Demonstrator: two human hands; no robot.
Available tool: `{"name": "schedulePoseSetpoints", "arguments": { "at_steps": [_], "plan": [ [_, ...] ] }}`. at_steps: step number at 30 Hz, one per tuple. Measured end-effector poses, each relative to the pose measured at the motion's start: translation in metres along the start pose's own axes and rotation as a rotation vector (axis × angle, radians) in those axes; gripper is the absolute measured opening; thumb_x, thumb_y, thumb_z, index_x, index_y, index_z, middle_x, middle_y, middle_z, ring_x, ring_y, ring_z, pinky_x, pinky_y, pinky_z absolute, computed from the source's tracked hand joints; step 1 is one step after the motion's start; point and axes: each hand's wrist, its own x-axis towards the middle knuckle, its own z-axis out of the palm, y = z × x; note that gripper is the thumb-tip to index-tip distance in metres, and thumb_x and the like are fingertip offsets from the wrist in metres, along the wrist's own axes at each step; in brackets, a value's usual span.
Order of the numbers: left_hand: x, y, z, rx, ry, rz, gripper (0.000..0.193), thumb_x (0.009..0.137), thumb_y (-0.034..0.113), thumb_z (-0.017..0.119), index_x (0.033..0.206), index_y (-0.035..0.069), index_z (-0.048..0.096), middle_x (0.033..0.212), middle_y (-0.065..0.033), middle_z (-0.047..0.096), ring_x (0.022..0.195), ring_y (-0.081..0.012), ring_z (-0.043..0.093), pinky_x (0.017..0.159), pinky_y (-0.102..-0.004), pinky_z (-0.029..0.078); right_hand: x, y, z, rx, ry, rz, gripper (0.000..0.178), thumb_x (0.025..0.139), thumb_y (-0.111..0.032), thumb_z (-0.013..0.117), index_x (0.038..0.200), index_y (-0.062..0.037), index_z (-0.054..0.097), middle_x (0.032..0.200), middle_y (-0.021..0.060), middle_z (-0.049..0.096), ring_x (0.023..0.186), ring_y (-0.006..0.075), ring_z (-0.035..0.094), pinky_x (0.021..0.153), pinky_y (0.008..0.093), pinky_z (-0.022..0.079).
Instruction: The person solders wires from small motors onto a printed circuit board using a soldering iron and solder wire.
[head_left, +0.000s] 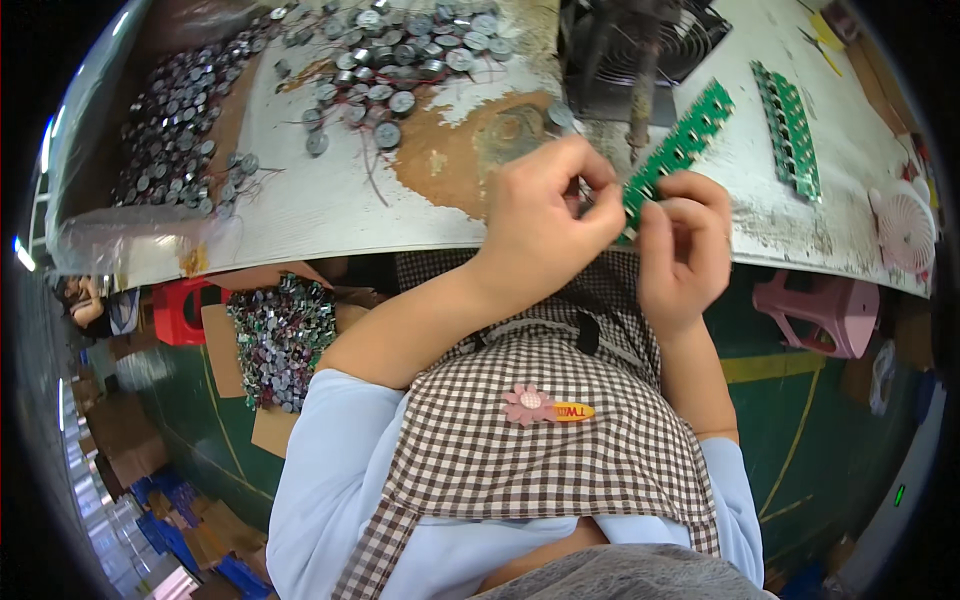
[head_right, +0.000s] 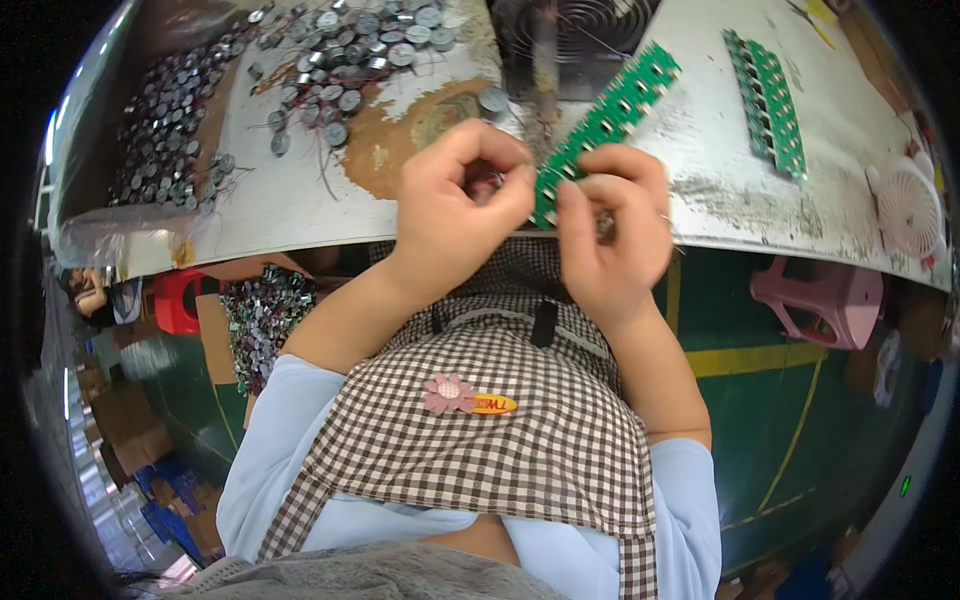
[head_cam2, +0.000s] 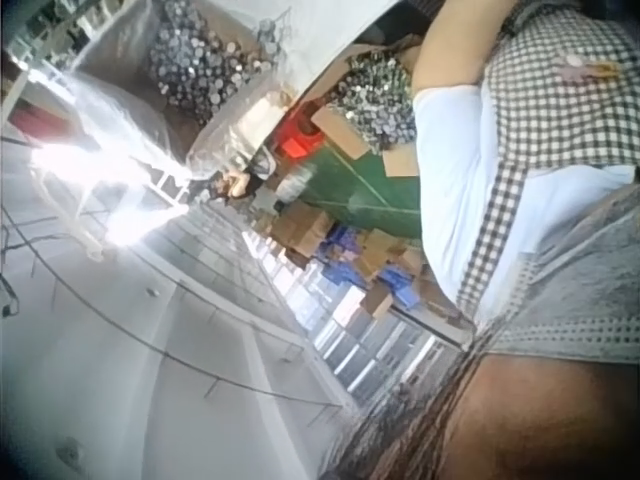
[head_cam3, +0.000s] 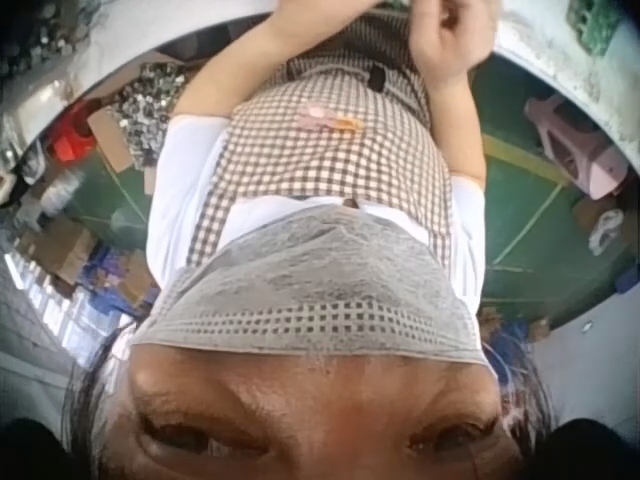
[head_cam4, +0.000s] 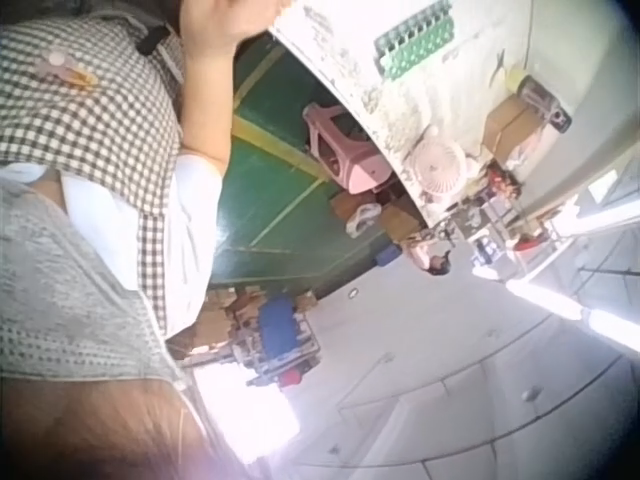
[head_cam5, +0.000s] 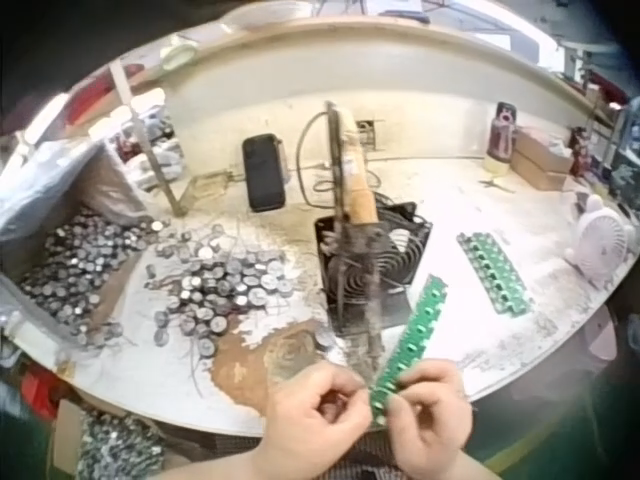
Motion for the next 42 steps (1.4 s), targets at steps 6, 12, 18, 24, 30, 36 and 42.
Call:
{"name": "schedulePoseSetpoints", "arguments": {
  "at_steps": [6,12,18,24,30,36,42],
  "plan": [
    [0.010,0.002,-0.013,-0.048,-0.091,0.070,0.009,0.073,0.003,0.068,0.076,0.001,0.060,0.073,-0.0031,0.061,0.058,-0.0073,0.051,0.050,-0.0218,0.040,0.011,0.009,-0.008,0.355,0.031,0.182,0.004,0.090,0.002,0.055,0.088,0.0036,0.052,0.097,0.0131,0.058,0.069,0.0088,0.054,0.058,0.0188,0.047],
    [0.075,-0.016,-0.091,0.638,0.301,0.537,0.018,0.075,0.011,0.071,0.092,0.005,0.069,0.089,-0.0092,0.064,0.074,-0.0187,0.061,0.066,-0.0281,0.048,0.005,0.013,-0.006,0.349,0.059,0.202,0.005,0.093,0.000,0.052,0.090,0.0042,0.052,0.096,0.0146,0.059,0.069,0.0099,0.055,0.061,0.0207,0.051],
    [0.104,-0.018,-0.126,0.975,0.158,0.441,0.010,0.078,0.016,0.066,0.083,0.009,0.070,0.080,-0.0094,0.064,0.073,-0.0293,0.062,0.064,-0.0380,0.050,0.003,0.012,-0.006,0.318,0.032,0.216,0.005,0.093,0.000,0.051,0.089,0.0035,0.050,0.096,0.0145,0.059,0.067,0.0092,0.055,0.060,0.0201,0.050],
    [0.121,-0.022,-0.128,1.055,0.133,0.427,0.018,0.078,0.019,0.067,0.090,0.006,0.069,0.080,-0.0109,0.065,0.074,-0.0292,0.063,0.068,-0.0374,0.049,0.000,0.012,-0.007,0.298,0.026,0.208,0.007,0.093,0.000,0.051,0.087,0.0033,0.050,0.095,0.0136,0.059,0.064,0.0085,0.054,0.058,0.0193,0.048],
    [0.127,-0.032,-0.093,1.200,0.005,0.288,0.041,0.075,0.028,0.071,0.112,0.011,0.063,0.084,-0.0156,0.066,0.085,-0.0345,0.064,0.078,-0.0441,0.051,0.002,0.014,-0.007,0.277,0.022,0.203,0.008,0.092,0.001,0.052,0.085,0.0032,0.050,0.094,0.0134,0.059,0.064,0.0080,0.053,0.058,0.0191,0.046],
    [0.146,-0.065,-0.105,0.708,0.040,0.176,0.022,0.078,0.021,0.069,0.090,0.003,0.069,0.076,-0.0099,0.068,0.070,-0.0195,0.064,0.062,-0.0327,0.049,0.005,0.016,-0.001,0.288,0.027,0.188,0.008,0.091,0.003,0.053,0.084,0.0022,0.049,0.091,0.0129,0.059,0.066,0.0086,0.051,0.058,0.0187,0.042],
    [0.150,-0.050,-0.113,-0.552,0.381,-0.046,0.010,0.085,0.008,0.059,0.082,-0.001,0.062,0.071,-0.0086,0.062,0.061,-0.0156,0.060,0.057,-0.0285,0.049,-0.004,0.022,-0.003,0.137,0.028,0.190,0.006,0.089,0.008,0.050,0.086,0.0032,0.052,0.088,0.0127,0.058,0.081,0.0182,0.054,0.074,0.0266,0.044]
  ]
}}
